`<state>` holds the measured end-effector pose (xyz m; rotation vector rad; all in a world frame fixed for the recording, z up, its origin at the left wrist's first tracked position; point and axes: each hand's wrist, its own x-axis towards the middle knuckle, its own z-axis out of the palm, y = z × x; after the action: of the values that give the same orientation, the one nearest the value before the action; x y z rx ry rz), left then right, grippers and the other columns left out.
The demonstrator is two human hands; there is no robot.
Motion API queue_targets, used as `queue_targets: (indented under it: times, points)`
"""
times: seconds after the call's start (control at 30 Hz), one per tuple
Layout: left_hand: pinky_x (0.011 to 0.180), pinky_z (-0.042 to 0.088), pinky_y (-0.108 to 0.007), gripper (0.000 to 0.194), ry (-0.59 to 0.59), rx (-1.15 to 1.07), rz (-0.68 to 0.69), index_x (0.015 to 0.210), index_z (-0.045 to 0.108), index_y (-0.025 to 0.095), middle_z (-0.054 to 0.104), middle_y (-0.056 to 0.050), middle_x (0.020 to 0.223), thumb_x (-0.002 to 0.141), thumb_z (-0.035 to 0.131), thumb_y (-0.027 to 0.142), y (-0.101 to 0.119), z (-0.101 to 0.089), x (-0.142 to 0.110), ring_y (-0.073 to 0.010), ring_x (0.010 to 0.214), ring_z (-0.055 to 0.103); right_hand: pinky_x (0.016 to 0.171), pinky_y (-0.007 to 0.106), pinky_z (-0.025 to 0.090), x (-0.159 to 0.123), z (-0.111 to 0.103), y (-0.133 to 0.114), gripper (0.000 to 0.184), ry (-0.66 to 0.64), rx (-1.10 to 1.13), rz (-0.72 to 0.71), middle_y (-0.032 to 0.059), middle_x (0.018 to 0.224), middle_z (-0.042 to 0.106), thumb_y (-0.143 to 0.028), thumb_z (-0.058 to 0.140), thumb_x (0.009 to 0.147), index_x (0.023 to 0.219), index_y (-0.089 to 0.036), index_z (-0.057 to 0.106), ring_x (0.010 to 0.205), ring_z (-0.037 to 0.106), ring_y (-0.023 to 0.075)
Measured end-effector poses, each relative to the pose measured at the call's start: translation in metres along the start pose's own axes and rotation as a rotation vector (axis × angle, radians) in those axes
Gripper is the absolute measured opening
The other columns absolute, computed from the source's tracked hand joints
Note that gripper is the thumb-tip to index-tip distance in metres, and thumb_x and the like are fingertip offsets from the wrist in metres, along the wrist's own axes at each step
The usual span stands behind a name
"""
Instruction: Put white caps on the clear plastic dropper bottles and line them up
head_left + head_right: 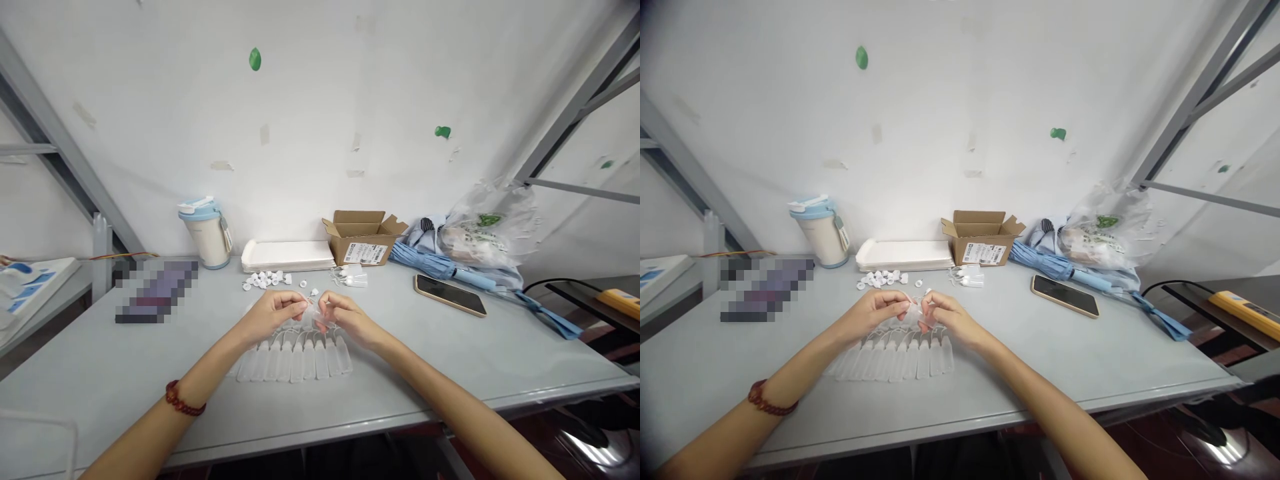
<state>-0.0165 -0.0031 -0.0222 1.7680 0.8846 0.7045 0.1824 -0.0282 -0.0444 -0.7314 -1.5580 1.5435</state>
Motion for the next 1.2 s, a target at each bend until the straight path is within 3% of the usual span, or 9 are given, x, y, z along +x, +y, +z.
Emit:
queue_targets:
  times: [0.17,0.57,0.93,1.07,1.2]
  points:
    - [0.052,0.034,-0.022,0.029,0.007,0.081,-0.003,0.076,0.066,0.018,0.055,0.001,0.063,0.08,0.054,0.043,0.0,0.002,0.0,-0.0116,0.056,0.045,0.061,0.025,0.033,0.0,0.001,-0.003,0.003,-0.001,0.006,0.054,-0.0024,0.062,0.051,-0.021,0.047,0.076,0.076,-0.019,0.045,0.06,0.045,0.0123]
    - [0.057,0.04,-0.024,0.031,0.025,0.043,-0.024,0.078,0.066,0.018,0.058,-0.001,0.069,0.081,0.051,0.045,0.001,0.008,-0.001,-0.0138,0.062,0.049,0.052,0.022,0.034,-0.002,-0.002,-0.002,0.009,0.037,0.118,0.14,-0.0044,0.061,0.044,-0.026,0.048,0.079,0.084,-0.021,0.043,0.052,0.037,0.0091]
    - [0.059,0.041,-0.024,0.045,-0.038,0.016,-0.111,0.053,0.049,0.018,0.05,0.001,0.051,0.082,0.047,0.053,-0.007,0.014,-0.001,-0.0158,0.062,0.055,0.046,0.019,0.024,-0.003,0.002,-0.009,0.007,0.048,0.047,0.136,-0.0083,0.054,0.029,-0.026,0.046,0.08,0.081,-0.021,0.043,0.047,0.024,0.0077]
    - [0.054,0.042,-0.024,0.044,-0.034,-0.006,-0.116,0.052,0.047,0.019,0.047,0.003,0.047,0.08,0.05,0.053,-0.01,0.015,0.0,-0.0145,0.055,0.053,0.046,0.019,0.024,-0.003,0.0,-0.009,0.01,0.018,0.079,0.154,-0.0091,0.054,0.024,-0.029,0.048,0.081,0.084,-0.021,0.043,0.047,0.021,0.0077]
    - [0.057,0.044,-0.025,0.034,0.015,0.032,-0.052,0.064,0.054,0.018,0.055,0.001,0.057,0.08,0.053,0.048,-0.004,0.017,-0.003,-0.0137,0.057,0.054,0.045,0.019,0.025,-0.003,-0.002,-0.007,0.018,0.011,0.152,0.185,-0.0094,0.055,0.023,-0.036,0.054,0.081,0.086,-0.022,0.044,0.047,0.021,0.0071]
